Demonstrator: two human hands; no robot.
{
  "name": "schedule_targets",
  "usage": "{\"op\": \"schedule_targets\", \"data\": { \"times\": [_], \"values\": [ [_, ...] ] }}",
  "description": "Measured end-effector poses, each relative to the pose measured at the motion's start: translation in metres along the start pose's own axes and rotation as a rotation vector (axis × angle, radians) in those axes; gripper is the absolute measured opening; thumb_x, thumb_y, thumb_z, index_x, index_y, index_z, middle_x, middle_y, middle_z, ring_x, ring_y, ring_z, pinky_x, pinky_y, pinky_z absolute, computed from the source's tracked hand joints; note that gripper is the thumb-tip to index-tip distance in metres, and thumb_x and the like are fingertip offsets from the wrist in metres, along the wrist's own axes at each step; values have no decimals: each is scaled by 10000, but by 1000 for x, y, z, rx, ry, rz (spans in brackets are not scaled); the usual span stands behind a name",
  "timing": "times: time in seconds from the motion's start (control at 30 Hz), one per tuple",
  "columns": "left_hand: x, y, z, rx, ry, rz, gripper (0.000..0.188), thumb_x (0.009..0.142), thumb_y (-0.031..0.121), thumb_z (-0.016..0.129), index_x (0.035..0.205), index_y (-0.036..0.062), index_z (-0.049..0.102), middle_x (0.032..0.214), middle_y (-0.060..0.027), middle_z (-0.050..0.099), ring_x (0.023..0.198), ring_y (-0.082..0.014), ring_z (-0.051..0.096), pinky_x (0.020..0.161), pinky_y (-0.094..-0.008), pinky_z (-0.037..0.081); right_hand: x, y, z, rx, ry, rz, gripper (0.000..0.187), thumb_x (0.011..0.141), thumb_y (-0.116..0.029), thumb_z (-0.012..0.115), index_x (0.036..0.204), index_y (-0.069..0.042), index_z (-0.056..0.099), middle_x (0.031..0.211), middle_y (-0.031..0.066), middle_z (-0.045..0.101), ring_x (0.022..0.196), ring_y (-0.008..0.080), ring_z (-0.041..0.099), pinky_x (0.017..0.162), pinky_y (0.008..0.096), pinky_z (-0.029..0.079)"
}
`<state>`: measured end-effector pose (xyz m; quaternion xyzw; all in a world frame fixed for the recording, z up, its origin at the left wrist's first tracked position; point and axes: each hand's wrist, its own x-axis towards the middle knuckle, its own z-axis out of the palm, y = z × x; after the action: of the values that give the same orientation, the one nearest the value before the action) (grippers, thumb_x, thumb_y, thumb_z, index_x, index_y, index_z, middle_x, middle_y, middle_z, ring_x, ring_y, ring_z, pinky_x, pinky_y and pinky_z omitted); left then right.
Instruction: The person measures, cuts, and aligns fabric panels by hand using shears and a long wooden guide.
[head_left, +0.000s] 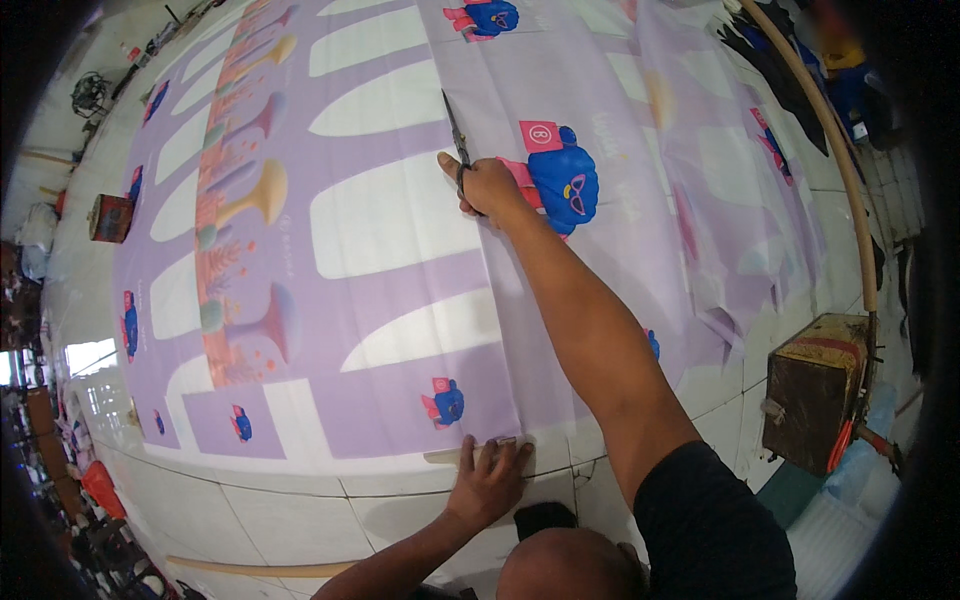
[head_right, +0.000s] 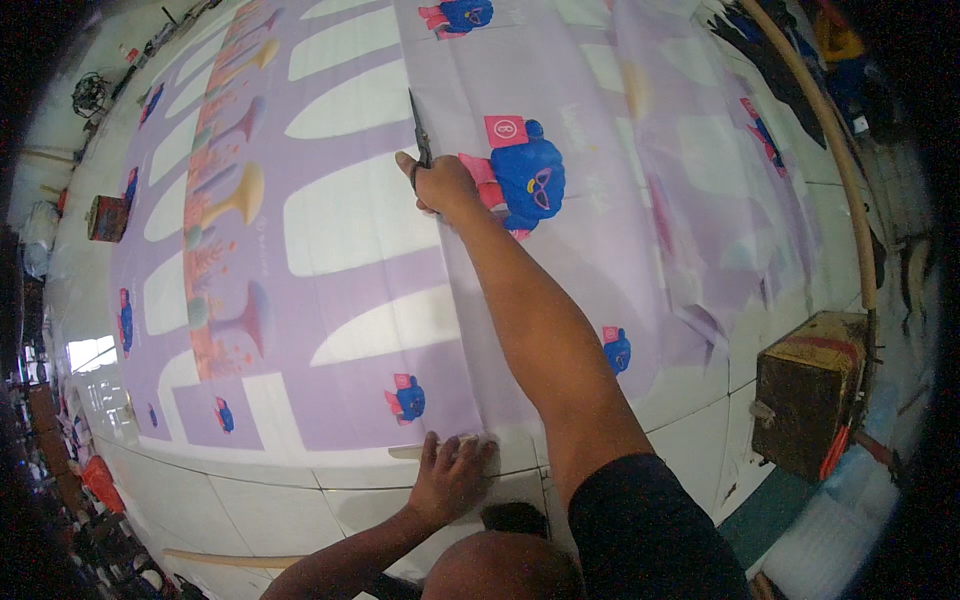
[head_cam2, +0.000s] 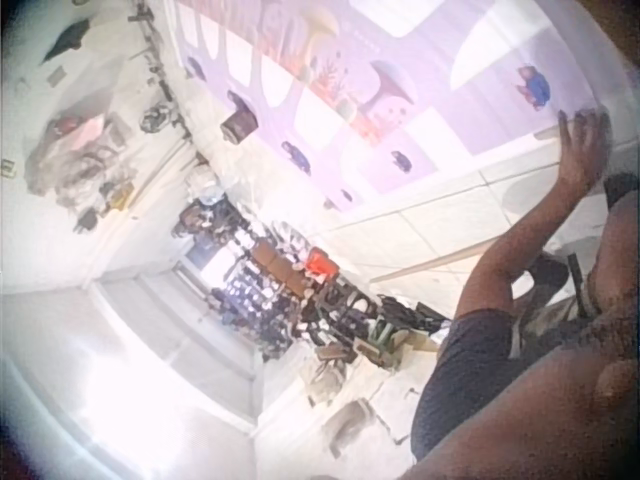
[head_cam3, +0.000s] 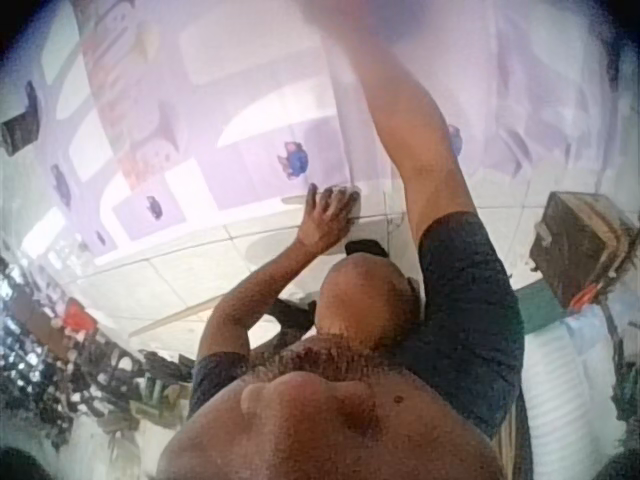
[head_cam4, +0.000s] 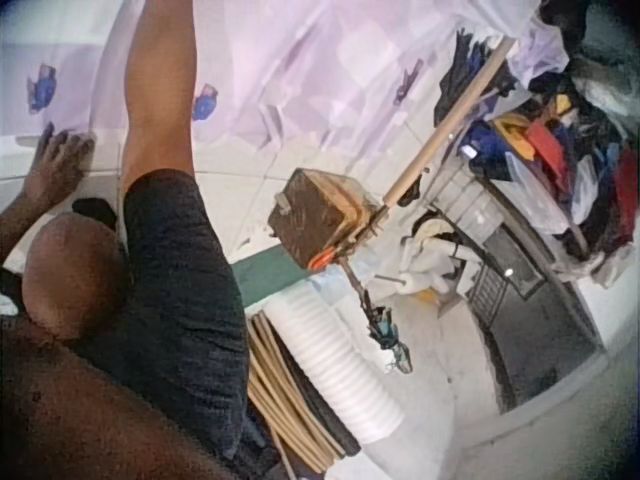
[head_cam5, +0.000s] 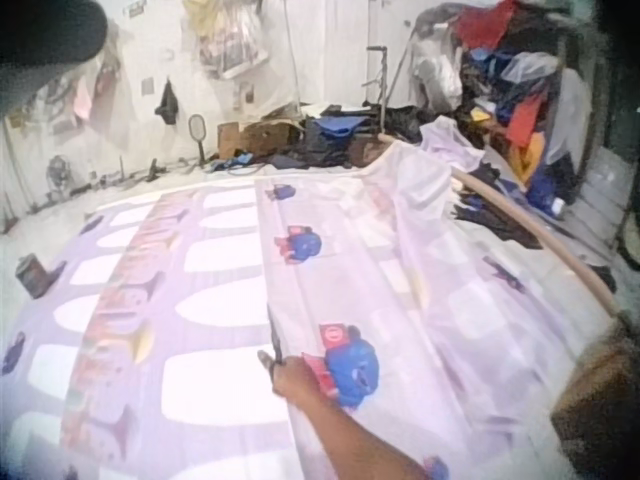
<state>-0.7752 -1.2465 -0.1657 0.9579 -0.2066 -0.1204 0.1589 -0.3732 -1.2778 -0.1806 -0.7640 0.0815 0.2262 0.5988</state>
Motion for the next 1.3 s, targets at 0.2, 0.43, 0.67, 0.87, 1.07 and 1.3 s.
{"op": "schedule_targets", "data": {
  "times": [0.2, 0.43, 0.67, 0.87, 1.07, 1.3],
  "values": [
    [2, 1, -5, -49, -28, -17, 554, 816, 314, 639, 1333, 141, 539, 1222, -116, 497, 1138, -318, 508, 1012, -643, 360, 36, -18, 0, 7, -11, -28, 573, 850, -532, 689, 613, -51, 487, 553, 62, 509, 457, 152, 504, 404, 327, 373],
    [3, 0, -3, -57, -84, -4, 619, 832, 380, 640, 1374, 123, 485, 1235, -146, 521, 1134, -347, 521, 985, -654, 362, 68, -35, -1, 4, 10, -27, 548, 836, -501, 698, 600, -27, 558, 530, 91, 557, 444, 191, 551, 456, 355, 437],
    [107, -60, -71, -287, 82, -97, 785, 812, 456, 689, 1444, 94, 397, 1067, -183, 591, 961, -350, 597, 871, -462, 476, 76, -23, -1, 80, -42, -17, 588, 841, -552, 667, 580, -37, 557, 527, 105, 573, 473, 182, 568, 474, 351, 446],
    [247, -200, -90, 75, 494, -466, 796, 865, 484, 620, 1428, -9, 350, 1464, -285, 309, 1400, -440, 235, 1154, -544, 166, 80, -31, 4, -12, -74, 7, 566, 851, -543, 678, 622, -49, 523, 527, 54, 499, 449, 154, 499, 433, 309, 402],
    [269, -193, -95, -13, 402, -509, 867, 820, 536, 634, 1449, 21, 334, 1481, -290, 281, 1415, -449, 201, 1162, -559, 127, 74, -35, -11, -4, -36, 42, 600, 853, -578, 655, 611, -47, 518, 533, 49, 514, 448, 134, 509, 450, 289, 430],
    [275, -201, -107, -5, 325, -563, 872, 766, 581, 662, 1429, 78, 401, 1468, -276, 302, 1404, -454, 222, 1146, -583, 142, 78, -32, -5, -119, -52, 80, 587, 879, -580, 612, 668, -37, 543, 593, 89, 549, 550, 199, 574, 541, 348, 465]
  ]
}}
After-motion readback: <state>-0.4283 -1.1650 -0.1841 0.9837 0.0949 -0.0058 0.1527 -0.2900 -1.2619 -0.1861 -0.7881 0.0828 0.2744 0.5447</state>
